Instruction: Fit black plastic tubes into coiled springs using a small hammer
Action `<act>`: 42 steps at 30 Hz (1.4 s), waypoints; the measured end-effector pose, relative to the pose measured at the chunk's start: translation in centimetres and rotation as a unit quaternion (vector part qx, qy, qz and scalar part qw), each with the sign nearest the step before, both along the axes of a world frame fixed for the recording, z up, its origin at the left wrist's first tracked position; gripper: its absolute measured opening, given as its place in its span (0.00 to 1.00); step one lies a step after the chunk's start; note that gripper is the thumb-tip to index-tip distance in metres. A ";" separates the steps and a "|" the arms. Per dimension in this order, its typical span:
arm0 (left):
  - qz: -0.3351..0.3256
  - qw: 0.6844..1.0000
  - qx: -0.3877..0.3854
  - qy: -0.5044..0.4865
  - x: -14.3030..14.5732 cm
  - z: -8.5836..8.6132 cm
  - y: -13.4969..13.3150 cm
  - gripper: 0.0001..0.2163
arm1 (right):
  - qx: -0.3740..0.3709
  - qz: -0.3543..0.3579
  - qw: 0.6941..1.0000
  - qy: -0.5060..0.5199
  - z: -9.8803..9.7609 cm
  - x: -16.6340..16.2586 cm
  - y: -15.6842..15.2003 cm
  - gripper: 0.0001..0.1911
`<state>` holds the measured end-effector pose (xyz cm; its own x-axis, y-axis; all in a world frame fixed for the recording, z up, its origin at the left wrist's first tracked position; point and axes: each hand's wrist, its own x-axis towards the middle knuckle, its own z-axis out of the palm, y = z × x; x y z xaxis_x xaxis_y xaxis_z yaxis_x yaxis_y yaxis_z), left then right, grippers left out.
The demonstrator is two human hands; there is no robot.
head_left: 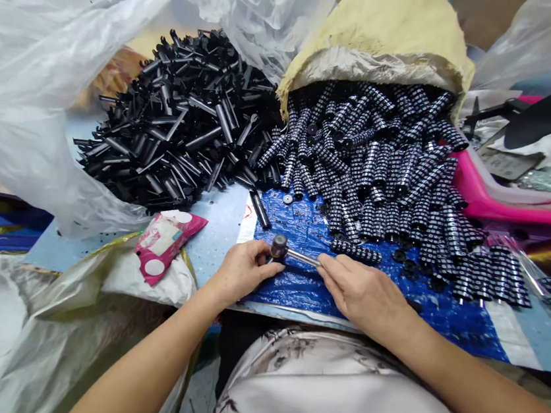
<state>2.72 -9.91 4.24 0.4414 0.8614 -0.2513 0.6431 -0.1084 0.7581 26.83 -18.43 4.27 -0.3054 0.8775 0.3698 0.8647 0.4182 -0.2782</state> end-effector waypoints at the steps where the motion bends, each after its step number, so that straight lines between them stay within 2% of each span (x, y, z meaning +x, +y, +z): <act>1: -0.003 1.000 -0.006 -0.001 0.0 0.1 0.2 0.11 | -0.001 0.003 1.000 0.000 0.0 -0.1 0.1 0.12; 3: -0.011 1.000 -0.024 -0.006 0.0 0.3 0.7 0.12 | 0.020 0.032 0.998 0.059 0.2 -0.4 0.1 0.14; 6: -0.027 0.998 -0.059 -0.012 0.1 0.4 1.8 0.16 | 0.059 0.113 0.981 0.143 0.3 -0.8 -0.4 0.19; 10: -0.046 0.997 -0.061 0.024 1.3 0.2 2.5 0.16 | 0.020 0.150 0.988 0.041 0.0 -1.9 -1.0 0.12; 13: -0.043 0.998 -0.012 0.053 1.1 1.6 2.2 0.13 | 0.012 0.147 0.989 0.018 -0.4 -1.6 -1.3 0.12; 16: -0.067 0.994 -0.021 0.085 -2.6 5.2 1.5 0.10 | 0.036 0.125 0.991 0.037 -0.9 0.4 -1.9 0.13; 18: -0.143 0.973 -0.144 0.108 -6.6 7.9 1.1 0.09 | 0.042 0.093 0.994 0.029 -1.4 2.3 -2.6 0.12; 19: -0.145 0.962 -0.202 0.109 -8.6 8.9 1.0 0.09 | 0.038 0.080 0.996 0.026 -1.6 3.1 -2.9 0.11; 21: -0.096 0.964 -0.228 0.099 -11.0 9.7 1.0 0.11 | 0.019 0.064 0.997 0.034 -1.8 4.3 -3.0 0.10; 23: -0.007 0.985 -0.150 0.087 -10.7 9.1 1.3 0.15 | 0.019 0.045 0.997 0.067 -1.5 4.7 -2.0 0.10; 26: 0.117 0.988 0.023 0.097 -6.0 6.4 2.8 0.20 | 0.042 -0.053 0.993 0.098 -0.2 4.0 1.9 0.11; 28: 0.139 0.972 0.101 0.157 -2.2 4.5 4.5 0.19 | 0.011 -0.143 0.988 0.050 0.8 3.0 5.2 0.13; 30: 0.152 0.955 0.138 0.215 0.9 3.0 6.3 0.18 | -0.055 -0.202 0.977 -0.039 1.4 1.9 8.2 0.19; 32: 0.157 0.950 0.146 0.228 2.4 1.8 7.7 0.14 | -0.108 -0.223 0.963 -0.108 1.6 1.0 10.2 0.21; 34: 0.160 0.951 0.146 0.221 2.6 1.2 8.5 0.08 | -0.135 -0.229 0.955 -0.131 1.6 0.5 11.3 0.19; 36: 0.163 0.953 0.148 0.207 1.8 1.2 8.7 0.05 | -0.146 -0.234 0.954 -0.114 1.7 0.5 11.6 0.17; 38: 0.168 0.955 0.157 0.186 0.4 2.0 8.3 0.07 | -0.147 -0.227 0.961 -0.053 1.9 1.2 11.4 0.18; 40: 0.182 0.957 0.174 0.146 -0.9 3.3 7.1 0.09 | -0.150 -0.191 0.967 0.076 2.1 2.1 10.5 0.20; 41: 0.193 0.959 0.177 0.109 -1.4 4.0 6.2 0.10 | -0.162 -0.164 0.959 0.168 2.2 2.6 9.8 0.21; 42: 0.208 0.963 0.165 0.044 -1.6 4.7 5.1 0.11 | -0.187 -0.135 0.936 0.268 2.2 2.9 9.0 0.21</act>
